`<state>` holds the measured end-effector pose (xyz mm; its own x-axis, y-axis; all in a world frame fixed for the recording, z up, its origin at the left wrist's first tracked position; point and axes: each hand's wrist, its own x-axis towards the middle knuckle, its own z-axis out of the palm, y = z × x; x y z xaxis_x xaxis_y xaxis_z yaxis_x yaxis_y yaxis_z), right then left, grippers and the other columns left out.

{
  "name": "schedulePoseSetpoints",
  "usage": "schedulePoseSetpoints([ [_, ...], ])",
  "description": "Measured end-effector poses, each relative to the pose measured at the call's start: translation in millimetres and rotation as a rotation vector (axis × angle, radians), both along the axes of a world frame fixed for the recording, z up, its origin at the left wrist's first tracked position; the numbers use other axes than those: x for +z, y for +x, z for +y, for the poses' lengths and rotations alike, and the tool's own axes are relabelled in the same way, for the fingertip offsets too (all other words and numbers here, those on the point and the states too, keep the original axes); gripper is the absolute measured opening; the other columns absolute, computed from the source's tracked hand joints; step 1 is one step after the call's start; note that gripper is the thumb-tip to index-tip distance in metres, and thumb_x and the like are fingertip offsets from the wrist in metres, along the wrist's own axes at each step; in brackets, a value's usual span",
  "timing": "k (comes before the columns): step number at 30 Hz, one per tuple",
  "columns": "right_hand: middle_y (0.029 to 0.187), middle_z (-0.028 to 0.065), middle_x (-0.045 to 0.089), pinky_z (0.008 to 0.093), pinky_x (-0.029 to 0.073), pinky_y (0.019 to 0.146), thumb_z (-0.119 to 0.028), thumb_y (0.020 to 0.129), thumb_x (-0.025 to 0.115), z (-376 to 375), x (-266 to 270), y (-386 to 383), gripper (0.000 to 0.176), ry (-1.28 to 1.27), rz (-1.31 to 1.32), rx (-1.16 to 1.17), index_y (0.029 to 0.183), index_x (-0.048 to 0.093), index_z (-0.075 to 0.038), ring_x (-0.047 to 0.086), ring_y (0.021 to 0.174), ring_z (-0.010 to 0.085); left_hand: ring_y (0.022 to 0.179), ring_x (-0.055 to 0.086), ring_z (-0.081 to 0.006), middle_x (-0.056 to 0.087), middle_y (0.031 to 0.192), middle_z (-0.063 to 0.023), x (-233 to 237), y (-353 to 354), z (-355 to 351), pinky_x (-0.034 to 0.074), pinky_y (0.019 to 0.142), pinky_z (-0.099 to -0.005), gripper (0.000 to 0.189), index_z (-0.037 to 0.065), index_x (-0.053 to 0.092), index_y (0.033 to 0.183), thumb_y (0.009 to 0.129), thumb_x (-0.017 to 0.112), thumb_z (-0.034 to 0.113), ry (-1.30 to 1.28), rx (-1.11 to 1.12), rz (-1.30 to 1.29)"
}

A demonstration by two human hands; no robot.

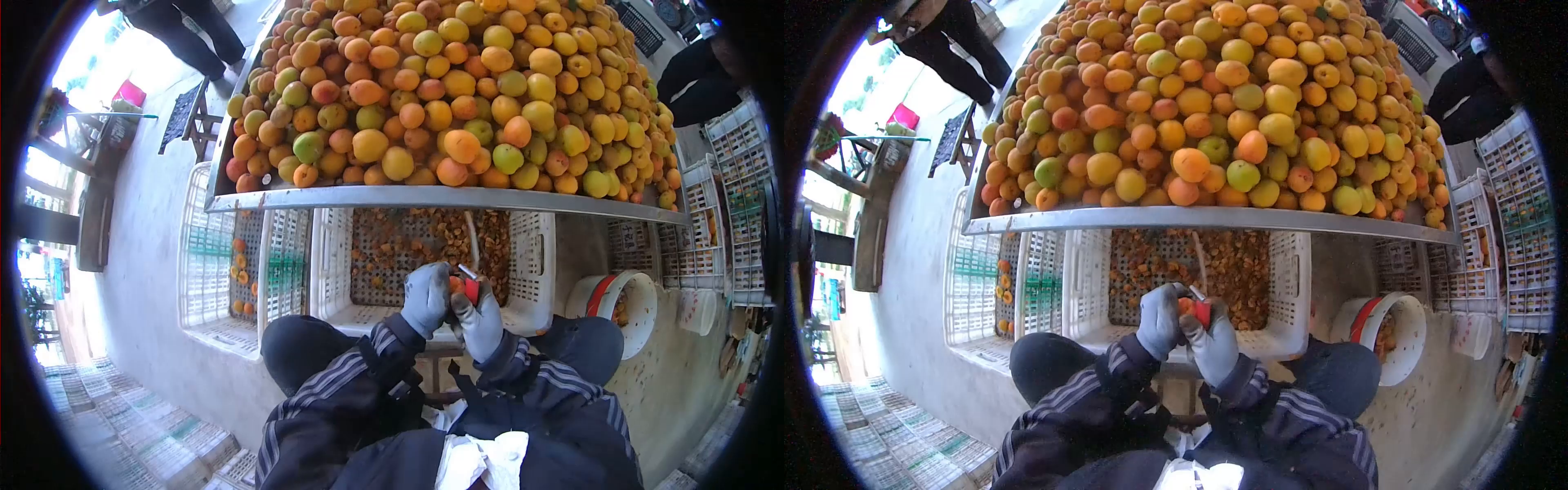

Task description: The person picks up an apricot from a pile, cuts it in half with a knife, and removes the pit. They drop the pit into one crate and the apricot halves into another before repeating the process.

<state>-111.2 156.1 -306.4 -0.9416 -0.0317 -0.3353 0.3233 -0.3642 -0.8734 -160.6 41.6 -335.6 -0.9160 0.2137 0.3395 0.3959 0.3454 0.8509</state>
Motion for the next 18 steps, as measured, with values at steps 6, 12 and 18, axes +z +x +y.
schedulePoseSetpoints([
  [6,0.082,0.0036,0.054,0.0268,0.042,0.069,-0.039,0.084,0.057,24,-6,-14,0.042,0.554,0.363,0.244,0.104,0.047,-0.003,0.049,0.074,0.0116,0.052,0.044,-0.0327,0.042,0.055,-0.0145,26,3,3,0.034,0.05,-0.0375,0.043,0.001,0.046,0.065,0.09,0.033,0.033,0.001,-0.022,-0.266],
  [12,0.088,0.0003,0.052,0.024,0.042,0.073,-0.032,0.087,0.054,3,-13,4,0.034,0.051,0.046,0.032,0.105,0.047,-0.004,0.05,0.08,0.0089,0.054,0.045,-0.0369,0.043,0.054,-0.0171,18,4,1,0.033,0.05,-0.0421,0.033,0.002,0.046,0.06,0.086,0.038,0.02,0.016,0.01,-0.27],
  [18,0.057,-0.0046,0.041,0.0198,0.025,0.034,-0.038,0.09,0.046,-4,7,9,0.028,-0.039,-0.351,-0.053,0.095,0.048,-0.011,0.034,0.038,0.0041,0.059,0.047,-0.0374,0.046,0.057,-0.0161,7,5,0,0.036,0.054,-0.0447,0.022,0.005,0.045,0.06,0.078,0.044,0.018,-0.093,-0.071,-0.17],
])
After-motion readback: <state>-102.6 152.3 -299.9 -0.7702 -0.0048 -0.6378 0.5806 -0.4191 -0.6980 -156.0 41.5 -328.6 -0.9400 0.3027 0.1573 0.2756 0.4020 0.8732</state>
